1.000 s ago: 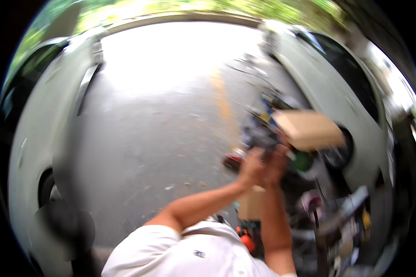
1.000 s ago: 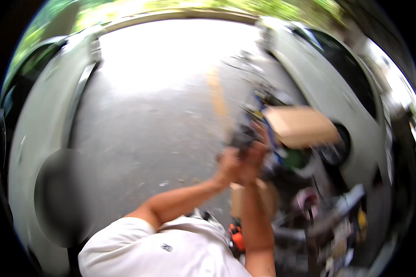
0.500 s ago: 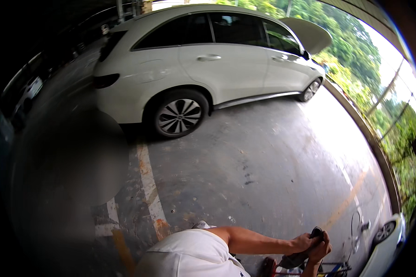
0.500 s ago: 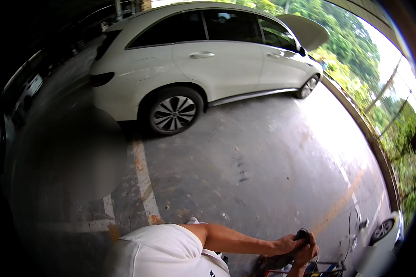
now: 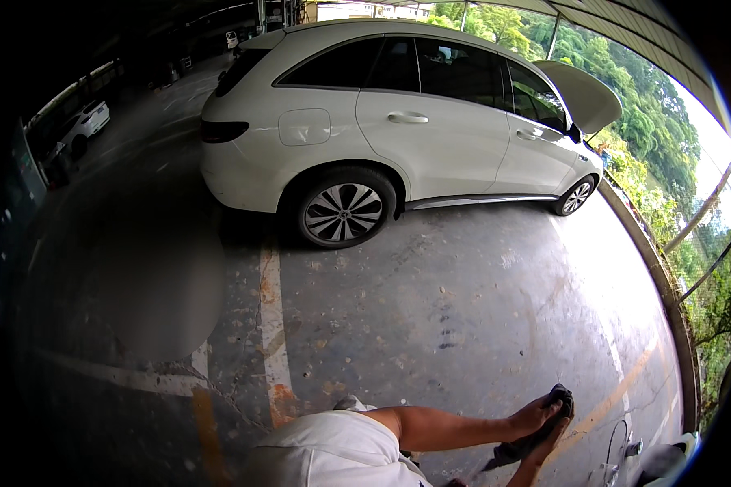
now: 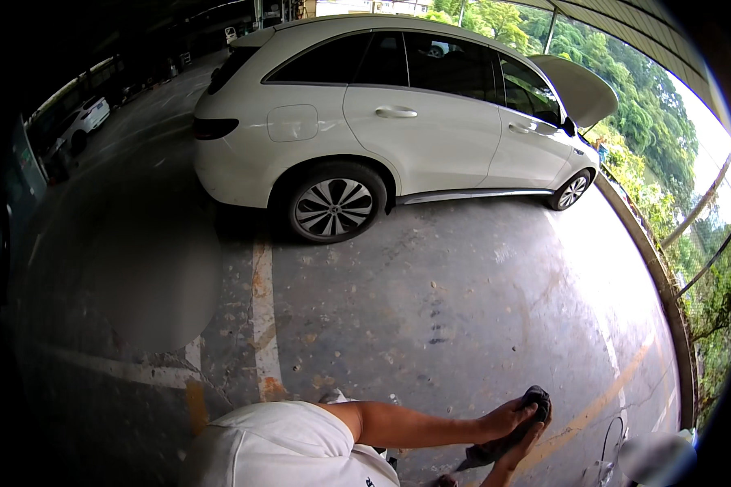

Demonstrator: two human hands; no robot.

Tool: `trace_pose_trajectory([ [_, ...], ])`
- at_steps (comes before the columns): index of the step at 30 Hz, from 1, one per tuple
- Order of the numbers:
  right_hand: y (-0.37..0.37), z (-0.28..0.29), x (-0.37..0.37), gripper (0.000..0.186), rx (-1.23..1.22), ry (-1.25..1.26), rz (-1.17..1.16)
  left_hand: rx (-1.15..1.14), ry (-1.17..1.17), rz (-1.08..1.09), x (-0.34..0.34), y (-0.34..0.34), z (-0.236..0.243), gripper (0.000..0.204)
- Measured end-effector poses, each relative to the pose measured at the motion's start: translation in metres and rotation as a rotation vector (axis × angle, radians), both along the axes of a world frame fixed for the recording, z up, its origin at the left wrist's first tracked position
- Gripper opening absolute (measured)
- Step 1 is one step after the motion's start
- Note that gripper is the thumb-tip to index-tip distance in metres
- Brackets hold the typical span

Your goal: The person applies a yellow body filler to the lower edges of a white car's door and rear quarter panel using a putty knife and a flexible scraper. They smooth the filler along the seams and then walk to a workbench to clean the tools with a cloth.

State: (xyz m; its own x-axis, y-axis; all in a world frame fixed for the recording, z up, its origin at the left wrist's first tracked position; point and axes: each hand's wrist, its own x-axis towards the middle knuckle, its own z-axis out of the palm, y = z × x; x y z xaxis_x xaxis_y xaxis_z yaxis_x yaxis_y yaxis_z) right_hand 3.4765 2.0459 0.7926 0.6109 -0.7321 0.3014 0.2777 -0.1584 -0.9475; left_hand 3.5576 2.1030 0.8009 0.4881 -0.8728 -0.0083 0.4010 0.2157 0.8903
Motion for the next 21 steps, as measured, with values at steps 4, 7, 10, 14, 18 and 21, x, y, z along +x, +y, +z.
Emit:
trace_pose_trajectory([
  [4, 0.019, 0.003, 0.01, 0.053, 0.069, 0.076, -0.096, -0.057, -0.135, 0.16, 0.008, -0.009, 0.011, 0.04],
  [7, 0.021, 0.006, -0.001, 0.056, 0.113, 0.166, -0.178, -0.355, 0.021, 0.09, -0.004, -0.057, -0.07, 0.046],
  [10, 0.02, 0.002, -0.032, 0.061, -0.414, 0.485, -0.395, -0.274, 0.048, -0.234, -0.023, -0.072, -0.087, 0.047],
  [14, 0.022, -0.007, -0.108, 0.072, -0.744, 0.756, -0.778, -0.016, 0.234, -0.912, -0.092, -0.05, -0.008, 0.044],
  [18, 0.08, -0.003, -0.265, 0.082, -0.434, 0.591, -1.368, 0.174, 0.014, -1.264, -0.157, 0.001, 0.0, 0.037],
  [21, 0.186, 0.036, -0.381, 0.084, -0.295, 0.465, -1.964, 0.278, -0.27, -1.378, -0.186, 0.022, -0.018, 0.026],
])
